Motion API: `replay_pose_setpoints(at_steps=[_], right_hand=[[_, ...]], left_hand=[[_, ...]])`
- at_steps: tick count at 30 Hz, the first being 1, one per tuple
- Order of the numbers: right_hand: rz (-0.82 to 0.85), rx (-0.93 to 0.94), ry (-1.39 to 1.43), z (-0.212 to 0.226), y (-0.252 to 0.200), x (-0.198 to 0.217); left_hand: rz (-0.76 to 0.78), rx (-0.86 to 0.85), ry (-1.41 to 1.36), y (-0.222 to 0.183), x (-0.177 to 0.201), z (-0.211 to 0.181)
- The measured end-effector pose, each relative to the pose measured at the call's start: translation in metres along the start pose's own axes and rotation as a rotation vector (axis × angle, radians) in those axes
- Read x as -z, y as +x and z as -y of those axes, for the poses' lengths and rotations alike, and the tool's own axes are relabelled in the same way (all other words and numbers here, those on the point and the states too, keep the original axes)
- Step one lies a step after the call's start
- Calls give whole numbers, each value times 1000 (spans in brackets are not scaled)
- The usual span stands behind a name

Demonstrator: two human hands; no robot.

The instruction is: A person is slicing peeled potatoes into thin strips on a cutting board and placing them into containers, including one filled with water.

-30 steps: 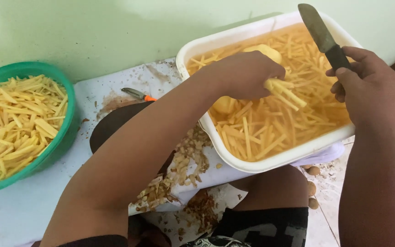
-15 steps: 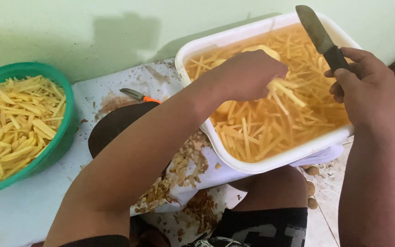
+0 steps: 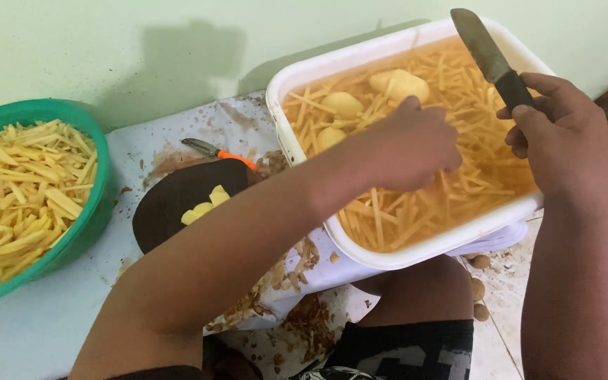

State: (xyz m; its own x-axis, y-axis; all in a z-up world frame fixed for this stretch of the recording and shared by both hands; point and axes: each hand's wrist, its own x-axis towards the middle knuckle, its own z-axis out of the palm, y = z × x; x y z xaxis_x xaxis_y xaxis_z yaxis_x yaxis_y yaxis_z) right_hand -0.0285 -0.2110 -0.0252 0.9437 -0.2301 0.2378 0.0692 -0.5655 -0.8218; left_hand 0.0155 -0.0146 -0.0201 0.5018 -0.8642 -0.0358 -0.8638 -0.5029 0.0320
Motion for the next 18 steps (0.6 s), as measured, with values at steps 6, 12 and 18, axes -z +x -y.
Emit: replay_pose_setpoints(at_steps=[6,12,18], right_hand=[[-2,4,-34,-1,0,0],[2,-22,-17,4,-2,0],[-7,4,-29,-6,3,-1]], left_hand=[[-108,-18,38,13,-19,18],[-77,102,-297,-15,13,32],[-73,149,-325,-25,9,42]])
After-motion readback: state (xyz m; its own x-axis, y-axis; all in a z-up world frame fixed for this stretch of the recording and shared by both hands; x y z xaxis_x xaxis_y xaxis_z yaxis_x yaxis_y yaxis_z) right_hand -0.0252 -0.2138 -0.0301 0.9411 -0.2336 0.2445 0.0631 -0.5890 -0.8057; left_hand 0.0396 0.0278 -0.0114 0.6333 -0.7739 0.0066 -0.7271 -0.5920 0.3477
